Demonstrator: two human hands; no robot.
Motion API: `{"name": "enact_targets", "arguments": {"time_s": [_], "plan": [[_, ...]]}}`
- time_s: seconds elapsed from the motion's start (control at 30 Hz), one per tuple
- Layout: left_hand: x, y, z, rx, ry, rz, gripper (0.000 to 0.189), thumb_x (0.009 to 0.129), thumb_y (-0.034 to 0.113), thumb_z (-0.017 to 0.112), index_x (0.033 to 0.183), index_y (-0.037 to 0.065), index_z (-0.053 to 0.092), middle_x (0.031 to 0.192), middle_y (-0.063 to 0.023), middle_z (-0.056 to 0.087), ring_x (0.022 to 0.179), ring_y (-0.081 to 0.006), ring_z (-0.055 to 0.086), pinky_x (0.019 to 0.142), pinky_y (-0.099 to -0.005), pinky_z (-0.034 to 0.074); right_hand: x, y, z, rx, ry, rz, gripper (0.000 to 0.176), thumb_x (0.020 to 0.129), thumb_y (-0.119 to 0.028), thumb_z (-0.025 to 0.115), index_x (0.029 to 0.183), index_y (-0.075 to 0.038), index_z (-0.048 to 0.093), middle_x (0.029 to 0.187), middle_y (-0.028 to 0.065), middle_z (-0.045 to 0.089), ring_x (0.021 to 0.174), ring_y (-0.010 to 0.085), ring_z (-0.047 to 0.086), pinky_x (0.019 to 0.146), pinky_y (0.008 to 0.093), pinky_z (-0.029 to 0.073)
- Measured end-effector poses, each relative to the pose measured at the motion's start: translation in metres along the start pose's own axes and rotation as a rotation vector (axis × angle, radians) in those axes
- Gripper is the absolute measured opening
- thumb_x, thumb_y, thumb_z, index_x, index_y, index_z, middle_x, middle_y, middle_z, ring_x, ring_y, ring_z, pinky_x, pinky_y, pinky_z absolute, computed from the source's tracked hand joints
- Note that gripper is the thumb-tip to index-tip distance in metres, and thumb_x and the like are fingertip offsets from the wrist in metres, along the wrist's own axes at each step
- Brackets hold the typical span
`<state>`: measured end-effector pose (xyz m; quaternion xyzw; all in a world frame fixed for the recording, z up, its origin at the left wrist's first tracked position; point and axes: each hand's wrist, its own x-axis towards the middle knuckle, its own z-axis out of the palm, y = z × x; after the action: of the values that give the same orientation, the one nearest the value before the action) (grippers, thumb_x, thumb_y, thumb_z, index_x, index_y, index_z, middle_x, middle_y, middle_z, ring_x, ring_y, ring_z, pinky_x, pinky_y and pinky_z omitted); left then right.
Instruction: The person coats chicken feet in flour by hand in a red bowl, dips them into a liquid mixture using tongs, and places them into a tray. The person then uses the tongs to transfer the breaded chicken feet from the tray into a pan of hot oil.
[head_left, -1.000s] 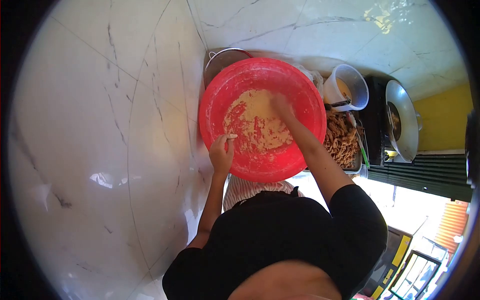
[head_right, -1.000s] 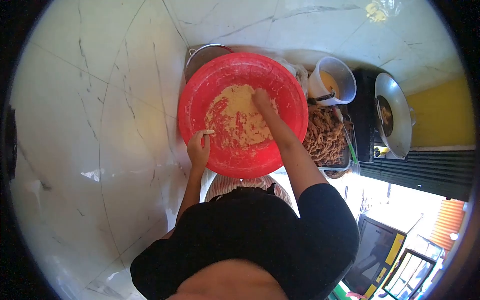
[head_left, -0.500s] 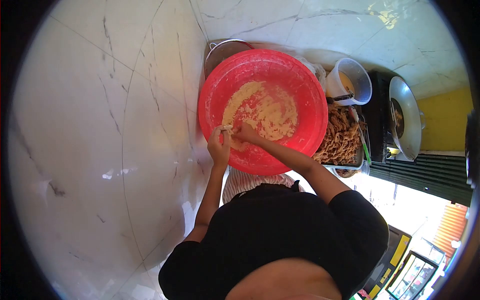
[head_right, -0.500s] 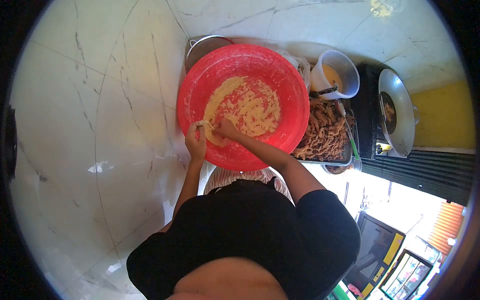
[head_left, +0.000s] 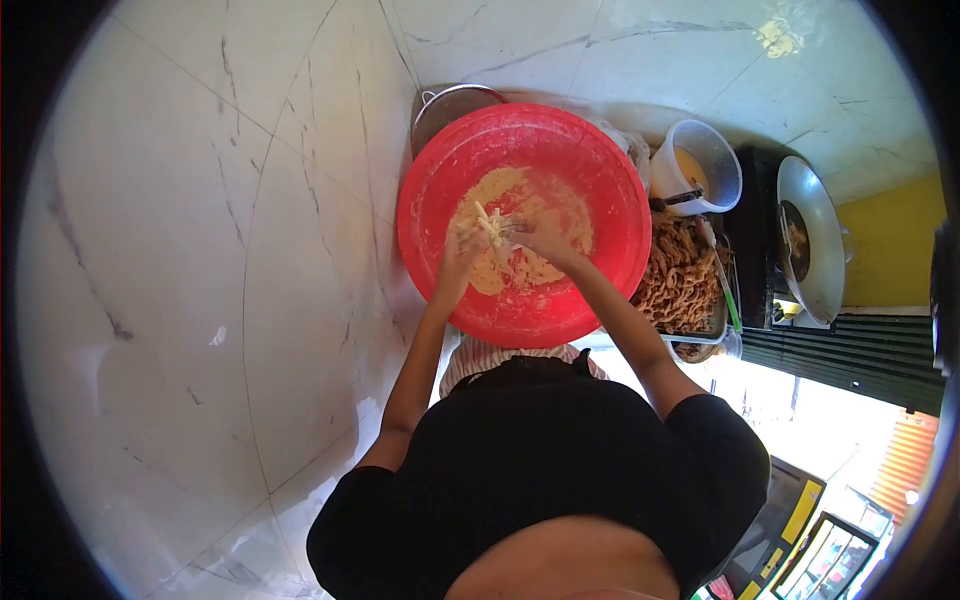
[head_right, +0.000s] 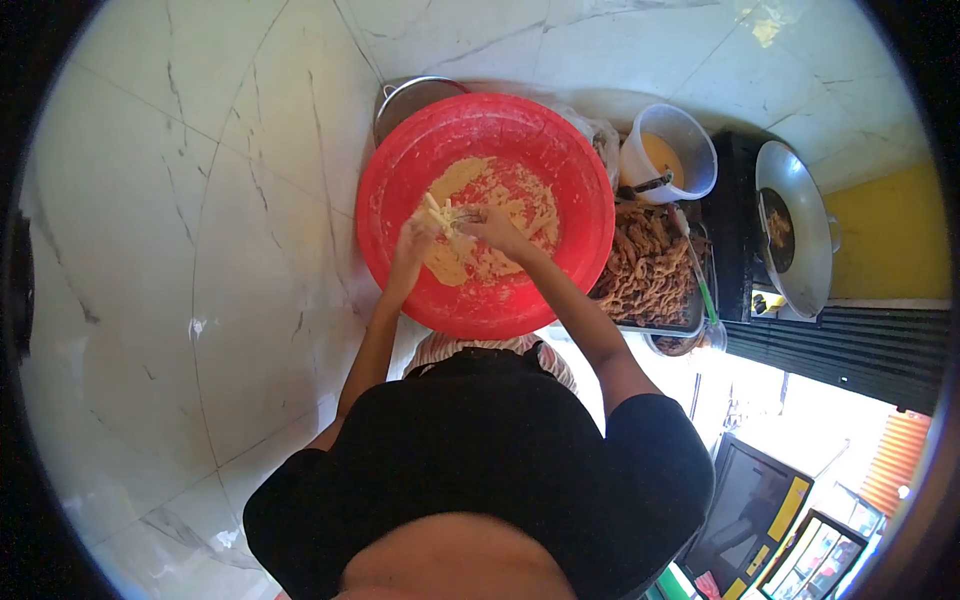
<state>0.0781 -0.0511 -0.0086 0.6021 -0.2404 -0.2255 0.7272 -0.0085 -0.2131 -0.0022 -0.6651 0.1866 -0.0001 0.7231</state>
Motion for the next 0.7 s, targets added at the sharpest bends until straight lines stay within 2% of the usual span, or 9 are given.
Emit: {"name": "enact_targets", "arguments": {"time_s": [0.07, 0.13, 0.3, 0.37, 0.43, 0.57, 0.6, 0.67, 0.7], "plan": [[0.002, 0.004, 0.012, -0.067, -0.291, -0.148, 0.030, 0.089, 0.021, 0.046, 0.110, -0.001, 0.045, 0.099, -0.0024, 0.052, 0.088, -0.0088, 0.050, 0.076, -0.0235, 0.042, -0.001, 0.002, -0.001, 0.065, 0.015, -0.071, 0.031, 0.078, -0.012, 0.055, 0.106, 0.000, 0.055, 0.091, 0.0063, 0.059, 0.080, 0.0130, 0.055, 0.068, 0.0274, 0.045], [0.005, -0.001, 0.014, -0.033, -0.288, -0.184, 0.028, 0.089, 0.021, 0.047, 0.108, 0.000, 0.047, 0.095, -0.0021, 0.053, 0.084, -0.0084, 0.051, 0.073, -0.0232, 0.042, -0.002, 0.003, -0.003, -0.101, 0.068, -0.322, 0.032, 0.080, -0.009, 0.053, 0.111, -0.003, 0.052, 0.102, 0.0066, 0.055, 0.086, 0.0125, 0.053, 0.071, 0.0265, 0.045], [0.009, 0.037, 0.027, 0.251, -0.283, -0.243, 0.022, 0.088, 0.017, 0.048, 0.101, -0.001, 0.052, 0.082, -0.0028, 0.056, 0.072, -0.0080, 0.051, 0.063, -0.0241, 0.041, -0.015, -0.030, 0.003, 0.028, 0.160, -0.334, 0.027, 0.082, -0.007, 0.051, 0.108, -0.004, 0.054, 0.103, 0.0063, 0.053, 0.088, 0.0117, 0.052, 0.073, 0.0255, 0.043], [0.007, 0.043, 0.033, 0.310, -0.278, -0.055, 0.022, 0.087, 0.015, 0.050, 0.098, -0.002, 0.053, 0.077, -0.0046, 0.057, 0.067, -0.0094, 0.050, 0.059, -0.0260, 0.041, -0.019, -0.033, 0.008, 0.095, 0.128, -0.328, 0.026, 0.082, -0.007, 0.050, 0.107, -0.003, 0.054, 0.101, 0.0058, 0.054, 0.087, 0.0113, 0.052, 0.073, 0.0253, 0.043], [0.004, 0.050, 0.039, 0.337, -0.294, -0.022, 0.023, 0.086, 0.015, 0.050, 0.100, -0.003, 0.052, 0.078, -0.0058, 0.057, 0.068, -0.0099, 0.051, 0.060, -0.0259, 0.041, -0.019, -0.027, 0.011, 0.166, 0.039, -0.221, 0.021, 0.083, -0.008, 0.048, 0.102, -0.001, 0.055, 0.091, 0.0047, 0.057, 0.081, 0.0101, 0.053, 0.069, 0.0243, 0.044], [0.003, 0.045, 0.040, 0.425, -0.321, 0.122, 0.026, 0.085, 0.015, 0.052, 0.104, -0.003, 0.051, 0.081, -0.0082, 0.057, 0.071, -0.0106, 0.053, 0.063, -0.0257, 0.043, -0.023, -0.025, 0.011, 0.081, 0.098, -0.221, 0.018, 0.084, -0.009, 0.045, 0.095, 0.001, 0.056, 0.082, 0.0030, 0.058, 0.074, 0.0089, 0.053, 0.066, 0.0228, 0.043], [0.003, 0.048, 0.040, 0.426, -0.323, 0.119, 0.026, 0.085, 0.015, 0.052, 0.104, -0.003, 0.051, 0.081, -0.0082, 0.057, 0.071, -0.0106, 0.053, 0.063, -0.0257, 0.043, -0.023, -0.022, 0.012, 0.056, 0.127, -0.226, 0.018, 0.085, -0.010, 0.044, 0.093, 0.001, 0.057, 0.079, 0.0027, 0.058, 0.072, 0.0091, 0.053, 0.065, 0.0219, 0.042], [0.003, 0.057, 0.040, 0.480, -0.432, -0.156, 0.026, 0.087, 0.016, 0.050, 0.105, -0.003, 0.051, 0.086, -0.0071, 0.057, 0.076, -0.0101, 0.053, 0.068, -0.0255, 0.043, -0.022, -0.014, 0.011, 0.034, 0.156, -0.229, 0.019, 0.086, -0.012, 0.042, 0.090, 0.001, 0.057, 0.077, 0.0024, 0.058, 0.070, 0.0093, 0.053, 0.064, 0.0211, 0.042], [0.002, 0.056, 0.041, 0.481, -0.434, -0.158, 0.026, 0.087, 0.016, 0.050, 0.105, -0.003, 0.051, 0.086, -0.0071, 0.057, 0.076, -0.0101, 0.053, 0.068, -0.0255, 0.043, -0.021, -0.012, 0.009, 0.119, 0.153, -0.168, 0.022, 0.087, -0.014, 0.042, 0.092, 0.001, 0.057, 0.079, 0.0031, 0.058, 0.070, 0.0098, 0.053, 0.064, 0.0216, 0.042]]}}
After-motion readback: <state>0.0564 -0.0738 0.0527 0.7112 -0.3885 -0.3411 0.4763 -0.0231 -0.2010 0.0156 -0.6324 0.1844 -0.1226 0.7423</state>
